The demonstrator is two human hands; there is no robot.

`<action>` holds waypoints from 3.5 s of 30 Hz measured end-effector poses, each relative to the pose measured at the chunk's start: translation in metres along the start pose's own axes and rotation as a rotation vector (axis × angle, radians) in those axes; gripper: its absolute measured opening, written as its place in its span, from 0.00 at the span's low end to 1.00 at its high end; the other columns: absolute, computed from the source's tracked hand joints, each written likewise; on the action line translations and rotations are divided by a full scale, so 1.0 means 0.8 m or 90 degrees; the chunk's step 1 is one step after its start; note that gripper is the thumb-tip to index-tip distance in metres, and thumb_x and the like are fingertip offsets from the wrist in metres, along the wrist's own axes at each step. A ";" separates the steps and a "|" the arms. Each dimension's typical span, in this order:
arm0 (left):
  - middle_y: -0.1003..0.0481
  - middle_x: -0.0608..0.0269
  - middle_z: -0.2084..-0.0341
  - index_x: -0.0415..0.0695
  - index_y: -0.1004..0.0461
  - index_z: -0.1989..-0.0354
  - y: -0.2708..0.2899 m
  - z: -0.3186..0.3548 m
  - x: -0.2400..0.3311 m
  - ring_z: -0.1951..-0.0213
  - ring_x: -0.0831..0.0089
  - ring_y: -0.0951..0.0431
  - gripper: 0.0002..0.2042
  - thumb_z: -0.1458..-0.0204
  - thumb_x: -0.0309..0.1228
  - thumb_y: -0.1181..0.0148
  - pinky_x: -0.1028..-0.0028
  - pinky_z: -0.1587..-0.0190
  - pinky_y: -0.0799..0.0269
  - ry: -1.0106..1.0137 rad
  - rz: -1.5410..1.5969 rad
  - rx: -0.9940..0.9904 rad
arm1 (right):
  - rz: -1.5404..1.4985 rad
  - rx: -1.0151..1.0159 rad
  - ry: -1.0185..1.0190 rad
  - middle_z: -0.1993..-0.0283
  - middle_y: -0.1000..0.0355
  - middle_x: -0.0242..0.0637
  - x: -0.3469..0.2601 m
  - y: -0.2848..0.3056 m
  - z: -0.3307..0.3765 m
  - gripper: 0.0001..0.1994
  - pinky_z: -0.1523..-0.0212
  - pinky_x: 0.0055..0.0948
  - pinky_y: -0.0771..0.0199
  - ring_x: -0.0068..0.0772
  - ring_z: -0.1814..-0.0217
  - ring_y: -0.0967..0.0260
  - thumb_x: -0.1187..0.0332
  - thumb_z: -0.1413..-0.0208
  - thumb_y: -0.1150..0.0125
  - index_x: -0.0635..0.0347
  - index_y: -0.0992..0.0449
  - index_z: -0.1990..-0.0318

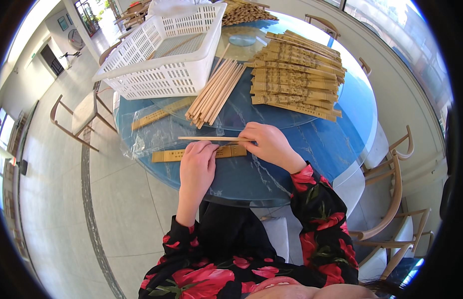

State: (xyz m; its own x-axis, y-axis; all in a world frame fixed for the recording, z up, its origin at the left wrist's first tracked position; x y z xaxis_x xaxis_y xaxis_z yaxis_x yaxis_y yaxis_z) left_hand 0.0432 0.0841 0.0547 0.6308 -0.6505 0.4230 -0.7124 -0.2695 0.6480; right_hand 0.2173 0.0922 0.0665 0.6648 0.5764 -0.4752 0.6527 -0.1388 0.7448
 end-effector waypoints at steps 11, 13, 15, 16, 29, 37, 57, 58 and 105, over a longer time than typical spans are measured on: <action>0.24 0.61 0.67 0.40 0.21 0.67 0.026 0.009 0.002 0.61 0.58 0.26 0.05 0.53 0.22 0.36 0.64 0.56 0.29 -0.012 -0.096 0.108 | -0.208 0.131 -0.165 0.76 0.38 0.38 0.025 0.026 -0.001 0.07 0.74 0.31 0.40 0.32 0.76 0.41 0.72 0.45 0.39 0.68 0.26 0.67; 0.25 0.61 0.69 0.39 0.21 0.67 0.033 0.007 0.012 0.63 0.58 0.27 0.05 0.53 0.21 0.36 0.64 0.57 0.30 0.001 -0.144 0.122 | -0.259 0.222 -0.200 0.78 0.41 0.32 0.043 0.037 0.004 0.07 0.76 0.25 0.45 0.21 0.77 0.46 0.72 0.43 0.39 0.68 0.27 0.68; 0.27 0.60 0.70 0.39 0.21 0.67 0.038 0.007 0.014 0.66 0.59 0.27 0.04 0.52 0.22 0.36 0.66 0.61 0.30 0.033 -0.162 0.124 | -0.276 0.277 -0.215 0.77 0.40 0.27 0.053 0.050 0.010 0.07 0.77 0.23 0.48 0.15 0.77 0.48 0.71 0.41 0.40 0.66 0.26 0.68; 0.28 0.60 0.70 0.39 0.21 0.67 0.038 0.008 0.012 0.67 0.60 0.28 0.03 0.51 0.23 0.36 0.67 0.62 0.31 0.048 -0.153 0.123 | -0.257 0.296 -0.217 0.77 0.40 0.26 0.059 0.054 0.012 0.07 0.77 0.22 0.48 0.14 0.77 0.48 0.71 0.40 0.40 0.66 0.25 0.67; 0.22 0.60 0.67 0.40 0.30 0.53 -0.026 0.053 -0.067 0.70 0.74 0.21 0.08 0.38 0.23 0.45 0.78 0.70 0.26 0.411 0.856 0.132 | -0.530 -0.150 -0.294 0.73 0.30 0.22 0.012 -0.021 0.005 0.16 0.70 0.19 0.38 0.13 0.70 0.39 0.59 0.33 0.46 0.63 0.18 0.55; 0.26 0.63 0.71 0.39 0.32 0.55 -0.031 0.044 -0.046 0.76 0.79 0.26 0.07 0.39 0.23 0.44 0.81 0.75 0.33 0.421 0.858 0.076 | -0.450 -0.173 -0.236 0.74 0.25 0.29 -0.002 -0.031 0.009 0.10 0.67 0.21 0.33 0.15 0.70 0.31 0.67 0.40 0.40 0.66 0.21 0.62; 0.30 0.67 0.75 0.41 0.32 0.57 -0.045 0.044 -0.016 0.78 0.82 0.30 0.05 0.39 0.23 0.44 0.83 0.78 0.38 0.368 0.793 -0.030 | -0.467 -0.260 -0.216 0.72 0.26 0.24 -0.008 -0.049 0.015 0.07 0.72 0.18 0.43 0.12 0.72 0.41 0.70 0.41 0.40 0.65 0.22 0.62; 0.29 0.67 0.75 0.41 0.32 0.56 -0.046 0.044 -0.016 0.78 0.82 0.30 0.05 0.38 0.24 0.44 0.83 0.78 0.38 0.359 0.779 -0.036 | -0.477 -0.252 -0.206 0.73 0.26 0.24 -0.009 -0.049 0.015 0.07 0.72 0.19 0.43 0.12 0.72 0.41 0.70 0.41 0.40 0.65 0.22 0.62; 0.24 0.59 0.64 0.36 0.30 0.49 -0.042 0.049 0.000 0.69 0.76 0.24 0.14 0.43 0.17 0.41 0.79 0.68 0.28 0.299 0.769 -0.081 | -0.486 -0.255 -0.213 0.76 0.27 0.30 -0.018 -0.046 0.015 0.09 0.70 0.23 0.38 0.18 0.73 0.35 0.67 0.38 0.41 0.65 0.24 0.62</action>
State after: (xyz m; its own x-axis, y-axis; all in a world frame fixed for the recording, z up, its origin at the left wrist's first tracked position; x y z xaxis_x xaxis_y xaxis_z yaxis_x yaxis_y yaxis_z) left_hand 0.0550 0.0654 0.0075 -0.3201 -0.1174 0.9401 -0.8839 0.3942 -0.2518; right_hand 0.1880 0.0795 0.0404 0.2172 0.1253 -0.9681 0.8246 0.5072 0.2506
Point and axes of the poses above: each hand's wrist, its own z-axis away from the middle knuckle, its own y-axis out of the back of the hand, x = y × z, the point moved 8 cm from there along -z, towards the middle knuckle
